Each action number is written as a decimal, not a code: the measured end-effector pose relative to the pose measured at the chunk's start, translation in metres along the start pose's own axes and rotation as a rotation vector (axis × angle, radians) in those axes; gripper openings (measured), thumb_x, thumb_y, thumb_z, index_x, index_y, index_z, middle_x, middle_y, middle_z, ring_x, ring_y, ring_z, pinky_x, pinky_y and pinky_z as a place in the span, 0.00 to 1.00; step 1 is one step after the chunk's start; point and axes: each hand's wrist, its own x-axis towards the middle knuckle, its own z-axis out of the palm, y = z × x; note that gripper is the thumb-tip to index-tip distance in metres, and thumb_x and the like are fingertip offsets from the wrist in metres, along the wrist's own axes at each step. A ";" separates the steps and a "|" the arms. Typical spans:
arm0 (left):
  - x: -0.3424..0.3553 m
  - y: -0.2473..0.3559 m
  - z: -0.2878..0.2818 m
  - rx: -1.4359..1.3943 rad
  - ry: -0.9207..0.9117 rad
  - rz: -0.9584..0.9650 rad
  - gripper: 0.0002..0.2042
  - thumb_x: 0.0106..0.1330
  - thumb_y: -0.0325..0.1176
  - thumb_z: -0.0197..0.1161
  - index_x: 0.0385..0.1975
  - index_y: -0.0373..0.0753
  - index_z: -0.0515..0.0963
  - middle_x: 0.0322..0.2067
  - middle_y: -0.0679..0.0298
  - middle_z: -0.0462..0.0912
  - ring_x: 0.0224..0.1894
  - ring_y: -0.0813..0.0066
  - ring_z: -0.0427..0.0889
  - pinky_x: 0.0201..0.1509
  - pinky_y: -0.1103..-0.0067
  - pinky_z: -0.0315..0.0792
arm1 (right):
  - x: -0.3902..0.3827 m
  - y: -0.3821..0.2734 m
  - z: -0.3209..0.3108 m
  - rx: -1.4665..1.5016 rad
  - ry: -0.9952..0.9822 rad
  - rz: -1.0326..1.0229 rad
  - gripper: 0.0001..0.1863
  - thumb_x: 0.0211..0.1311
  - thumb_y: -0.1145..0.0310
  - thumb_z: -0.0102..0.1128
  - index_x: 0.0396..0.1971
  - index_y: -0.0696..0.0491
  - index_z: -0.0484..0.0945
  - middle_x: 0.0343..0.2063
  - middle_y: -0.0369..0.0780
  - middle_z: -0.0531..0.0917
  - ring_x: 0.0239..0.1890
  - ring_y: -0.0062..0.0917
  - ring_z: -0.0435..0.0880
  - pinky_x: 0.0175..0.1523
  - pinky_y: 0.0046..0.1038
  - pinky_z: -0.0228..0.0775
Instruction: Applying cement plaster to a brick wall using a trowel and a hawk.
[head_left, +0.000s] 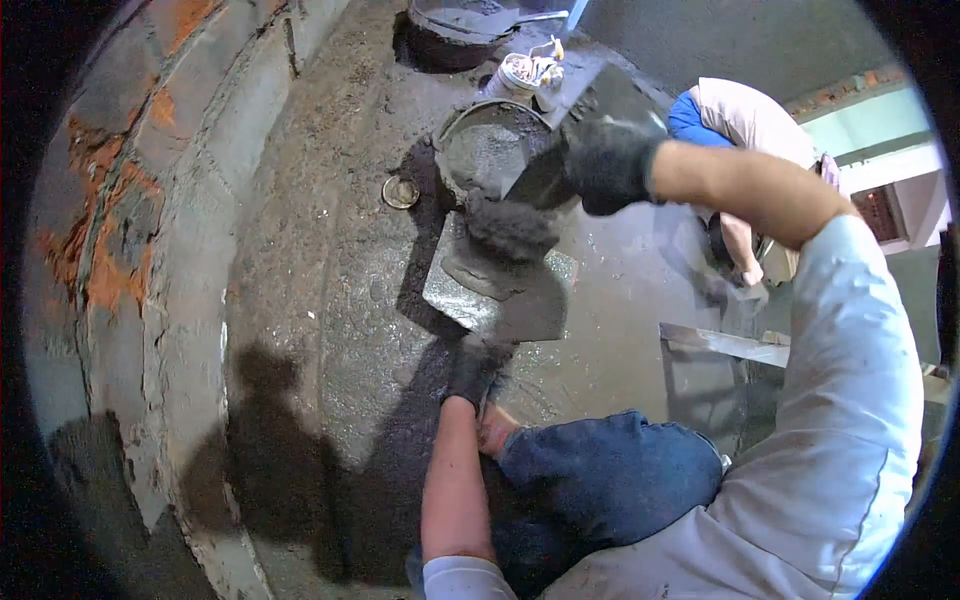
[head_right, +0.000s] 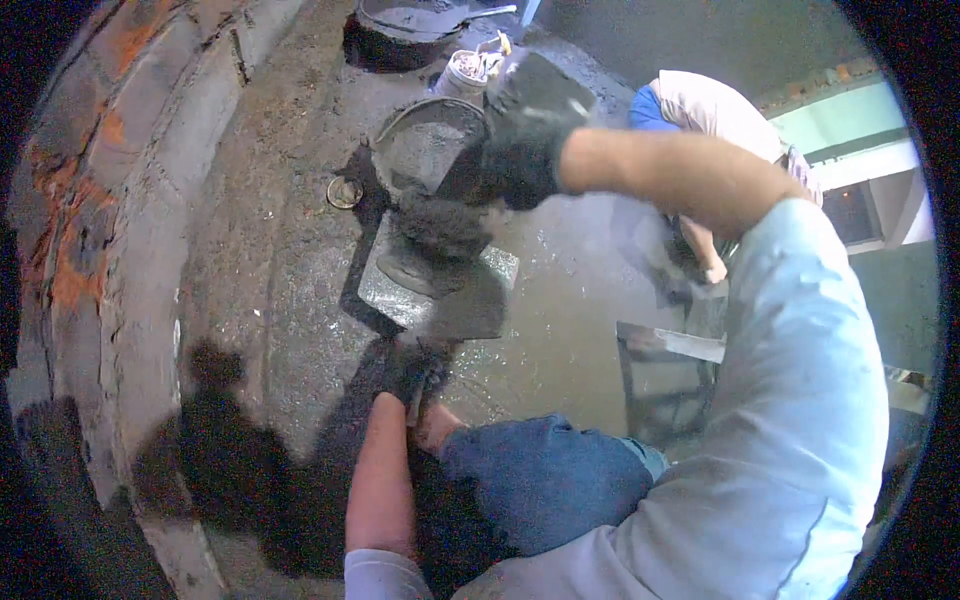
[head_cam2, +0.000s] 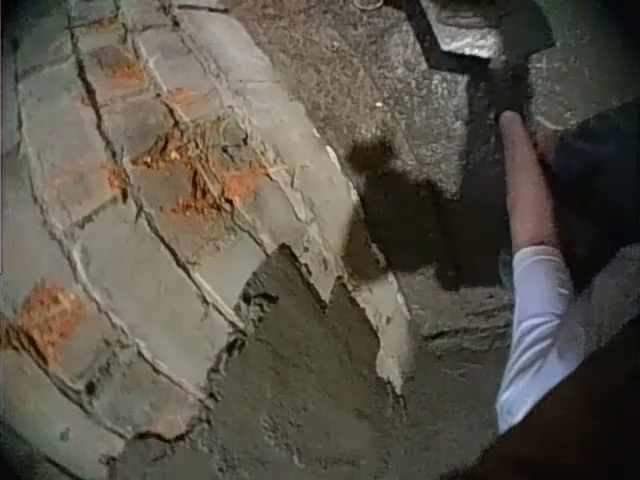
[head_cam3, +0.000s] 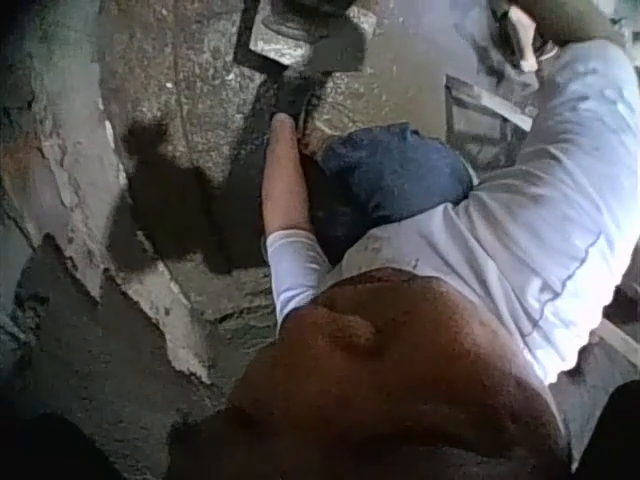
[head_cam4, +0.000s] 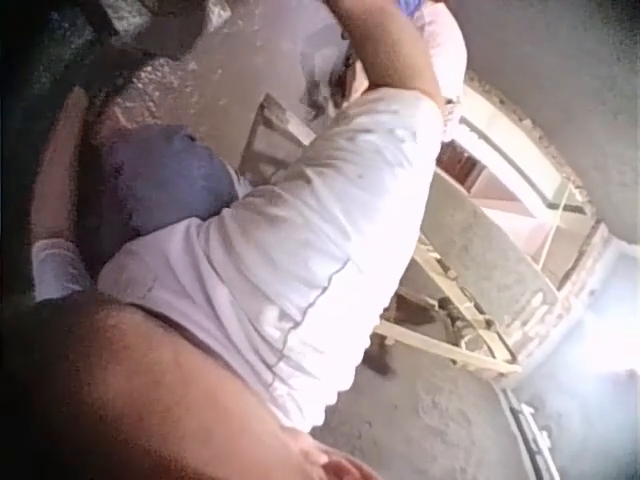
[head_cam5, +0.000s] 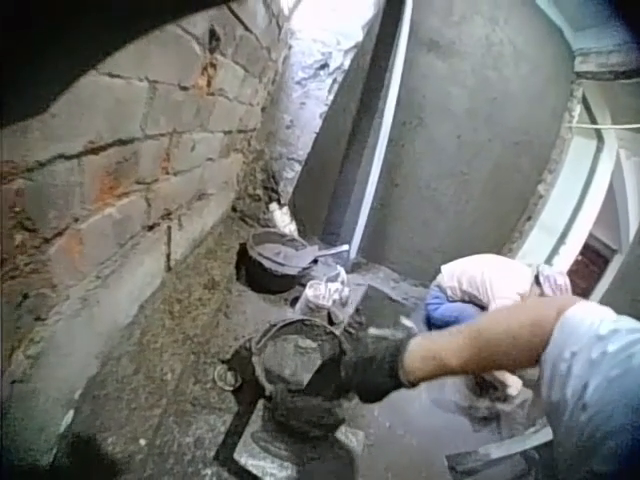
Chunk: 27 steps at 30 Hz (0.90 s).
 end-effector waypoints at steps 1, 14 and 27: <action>0.002 -0.001 -0.002 -0.251 0.162 -0.135 0.09 0.58 0.38 0.54 0.25 0.40 0.76 0.20 0.60 0.78 0.20 0.69 0.76 0.22 0.73 0.69 | -0.003 -0.017 0.001 -0.006 -0.100 0.172 0.11 0.34 0.65 0.56 0.18 0.55 0.80 0.21 0.48 0.79 0.28 0.41 0.80 0.37 0.37 0.73; -0.077 0.069 -0.152 -0.915 0.103 -0.973 0.11 0.55 0.38 0.57 0.34 0.38 0.75 0.32 0.58 0.79 0.33 0.64 0.77 0.36 0.69 0.70 | -0.107 -0.112 0.043 1.215 0.079 0.174 0.11 0.52 0.59 0.57 0.24 0.53 0.79 0.16 0.35 0.79 0.17 0.13 0.74 0.19 0.18 0.63; -0.286 0.202 -0.365 0.798 0.213 -0.896 0.11 0.53 0.39 0.55 0.32 0.39 0.72 0.30 0.57 0.75 0.36 0.61 0.75 0.36 0.71 0.70 | 0.059 -0.325 -0.061 0.751 0.834 -0.963 0.22 0.50 0.57 0.59 0.45 0.51 0.73 0.44 0.42 0.76 0.44 0.33 0.74 0.51 0.35 0.66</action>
